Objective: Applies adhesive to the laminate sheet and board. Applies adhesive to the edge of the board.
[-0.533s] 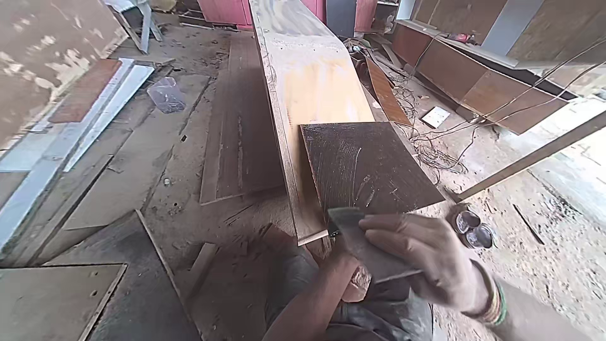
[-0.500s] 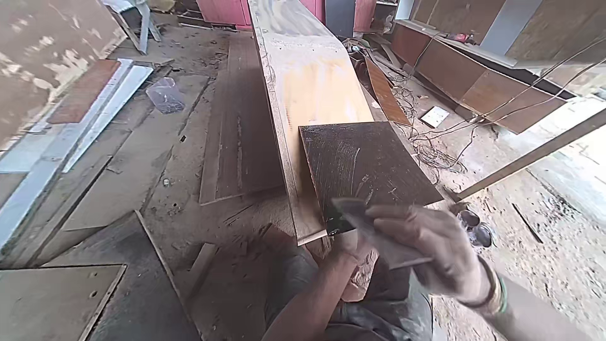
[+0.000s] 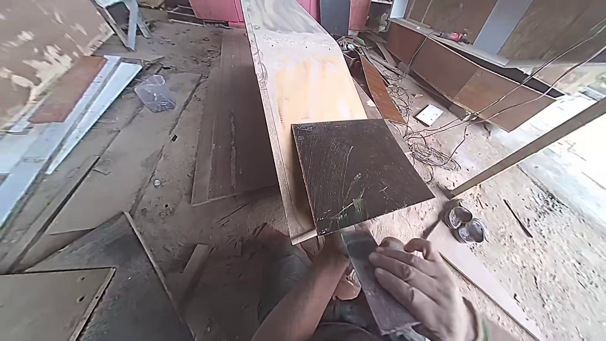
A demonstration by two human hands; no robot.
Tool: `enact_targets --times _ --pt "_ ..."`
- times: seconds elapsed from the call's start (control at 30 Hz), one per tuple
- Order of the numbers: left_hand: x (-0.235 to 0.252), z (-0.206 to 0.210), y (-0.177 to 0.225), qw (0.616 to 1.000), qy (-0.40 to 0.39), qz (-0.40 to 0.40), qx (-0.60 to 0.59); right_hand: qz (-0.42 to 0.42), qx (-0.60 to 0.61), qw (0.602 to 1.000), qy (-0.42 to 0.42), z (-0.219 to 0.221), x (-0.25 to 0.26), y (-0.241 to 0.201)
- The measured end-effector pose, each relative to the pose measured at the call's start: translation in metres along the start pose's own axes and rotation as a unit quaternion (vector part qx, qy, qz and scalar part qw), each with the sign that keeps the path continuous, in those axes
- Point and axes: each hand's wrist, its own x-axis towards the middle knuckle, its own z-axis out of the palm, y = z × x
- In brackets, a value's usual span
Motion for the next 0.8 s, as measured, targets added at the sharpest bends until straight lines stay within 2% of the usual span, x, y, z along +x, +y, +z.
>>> enact_targets --times 0.07,0.13,0.23,0.33,0.4,0.5,0.67,0.8 --pt "0.016 0.022 0.002 0.978 -0.049 0.026 -0.201 0.018 0.032 0.999 0.016 -0.024 0.022 0.01" --pt "0.035 0.025 -0.009 0.942 -0.123 0.036 -0.31 0.044 0.003 0.998 0.039 -0.037 0.051 0.033" --pt "0.049 0.015 -0.023 0.923 -0.158 0.004 -0.35 0.124 -0.082 0.989 0.013 -0.018 0.101 0.092" --pt "0.051 0.013 -0.023 0.922 -0.168 -0.002 -0.349 0.216 -0.067 0.971 -0.074 0.019 0.138 0.157" --pt "0.051 0.014 -0.022 0.921 -0.177 0.002 -0.348 0.244 -0.058 0.963 -0.095 0.034 0.15 0.181" --pt "0.051 0.013 -0.022 0.922 -0.185 0.01 -0.341 0.234 -0.05 0.967 -0.086 0.038 0.145 0.173" --pt "0.052 0.011 -0.029 0.922 -0.2 0.022 -0.33 0.094 -0.035 0.994 -0.042 0.034 0.098 0.117" --pt "0.048 0.012 -0.028 0.921 -0.197 0.025 -0.336 0.031 0.003 0.999 -0.035 0.021 0.076 0.071"
